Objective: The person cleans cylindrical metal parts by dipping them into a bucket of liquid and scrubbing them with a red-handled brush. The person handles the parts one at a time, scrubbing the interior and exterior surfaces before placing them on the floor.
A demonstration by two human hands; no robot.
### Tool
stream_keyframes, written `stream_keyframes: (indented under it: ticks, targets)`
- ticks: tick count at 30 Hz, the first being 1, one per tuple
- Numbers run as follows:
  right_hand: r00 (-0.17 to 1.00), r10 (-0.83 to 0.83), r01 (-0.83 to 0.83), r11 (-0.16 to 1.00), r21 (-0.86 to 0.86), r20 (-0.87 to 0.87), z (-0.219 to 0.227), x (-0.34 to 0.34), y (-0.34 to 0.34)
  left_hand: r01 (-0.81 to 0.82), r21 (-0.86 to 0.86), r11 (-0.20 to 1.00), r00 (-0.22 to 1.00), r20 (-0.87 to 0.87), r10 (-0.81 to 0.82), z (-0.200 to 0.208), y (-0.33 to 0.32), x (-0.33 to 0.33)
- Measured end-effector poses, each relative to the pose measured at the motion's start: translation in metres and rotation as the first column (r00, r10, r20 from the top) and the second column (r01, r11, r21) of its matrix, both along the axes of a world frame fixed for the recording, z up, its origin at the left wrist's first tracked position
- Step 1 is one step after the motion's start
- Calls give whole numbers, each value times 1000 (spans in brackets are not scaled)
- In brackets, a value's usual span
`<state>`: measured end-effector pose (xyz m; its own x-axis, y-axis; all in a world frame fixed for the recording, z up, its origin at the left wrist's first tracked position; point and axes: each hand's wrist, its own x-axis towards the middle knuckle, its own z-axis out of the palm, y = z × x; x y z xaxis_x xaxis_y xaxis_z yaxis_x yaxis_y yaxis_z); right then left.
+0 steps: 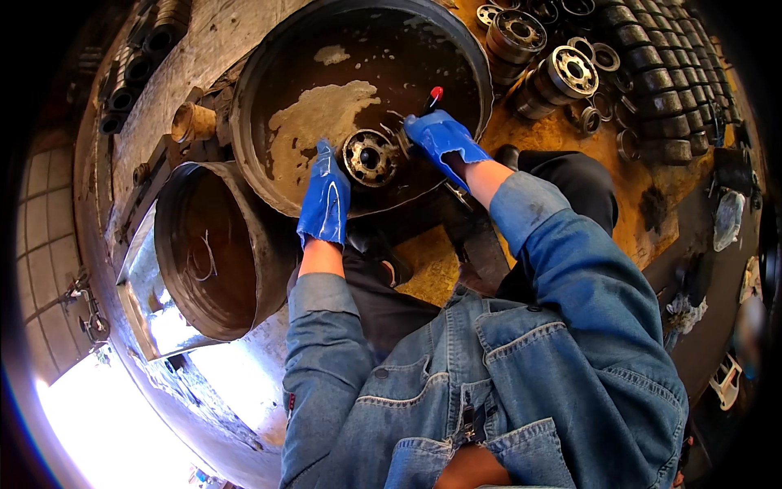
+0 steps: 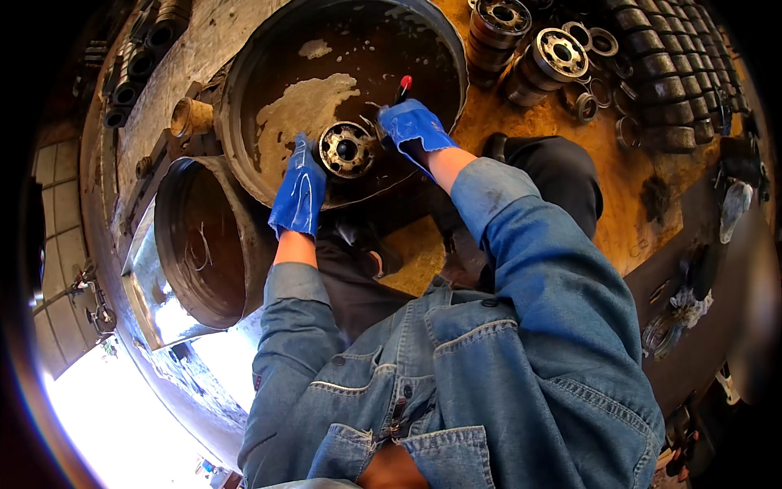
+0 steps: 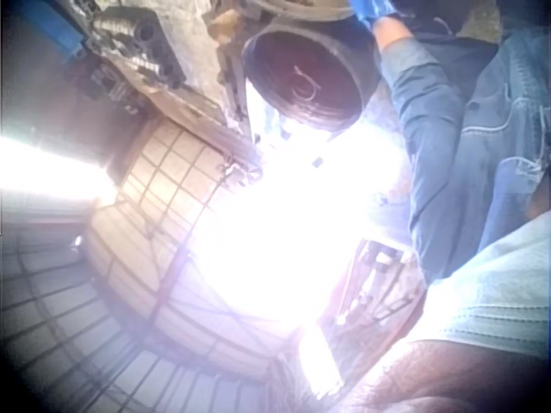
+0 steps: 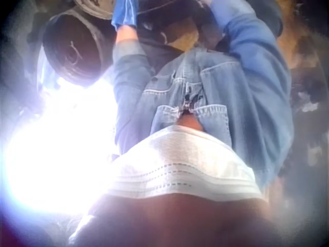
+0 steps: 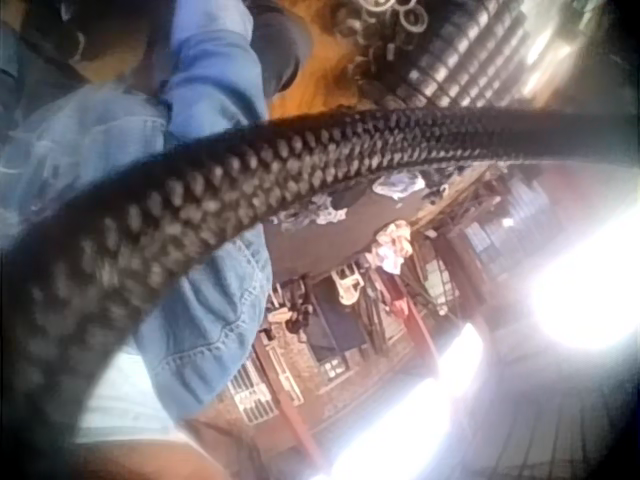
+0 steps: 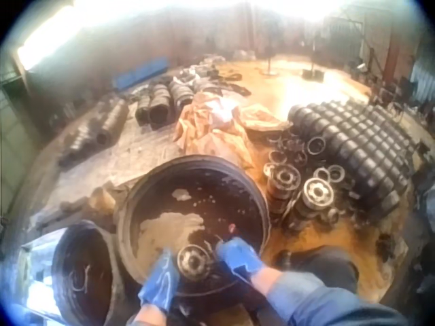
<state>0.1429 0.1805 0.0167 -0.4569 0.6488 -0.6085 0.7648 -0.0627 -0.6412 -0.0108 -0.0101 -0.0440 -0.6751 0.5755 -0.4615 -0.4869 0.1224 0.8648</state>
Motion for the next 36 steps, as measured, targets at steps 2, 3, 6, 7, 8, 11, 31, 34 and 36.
stream_keyframes:
  ticks: [2,3,6,7,8,11,31,34,36]
  targets:
    - [993,119,-119,993,9,13,-3,-2,7,60,-23,998,996,-59,-62,6,0,2]
    - [984,179,-179,984,9,20,1,-3,7,89,-39,995,992,-87,-92,10,-1,3]
    - [884,273,-254,962,101,-380,18,9,-9,160,-94,983,969,-173,-175,20,-9,4]
    - [761,334,-308,941,144,-556,25,15,-15,167,-175,970,944,-255,-209,18,-11,4]
    - [740,137,-240,968,-68,-658,38,11,-29,168,-256,952,911,-330,-249,16,-11,3]
    - [681,311,-355,932,73,-663,28,18,-38,82,-442,893,759,-553,-343,13,-12,4]
    - [957,278,-278,961,16,-81,-19,-2,6,265,-231,936,854,-394,-339,51,-8,15]
    - [963,260,-264,964,41,69,7,9,18,314,-129,940,870,-357,-340,62,4,26]
    - [968,223,-236,965,118,112,36,15,18,227,-86,970,929,-279,-242,64,7,34]
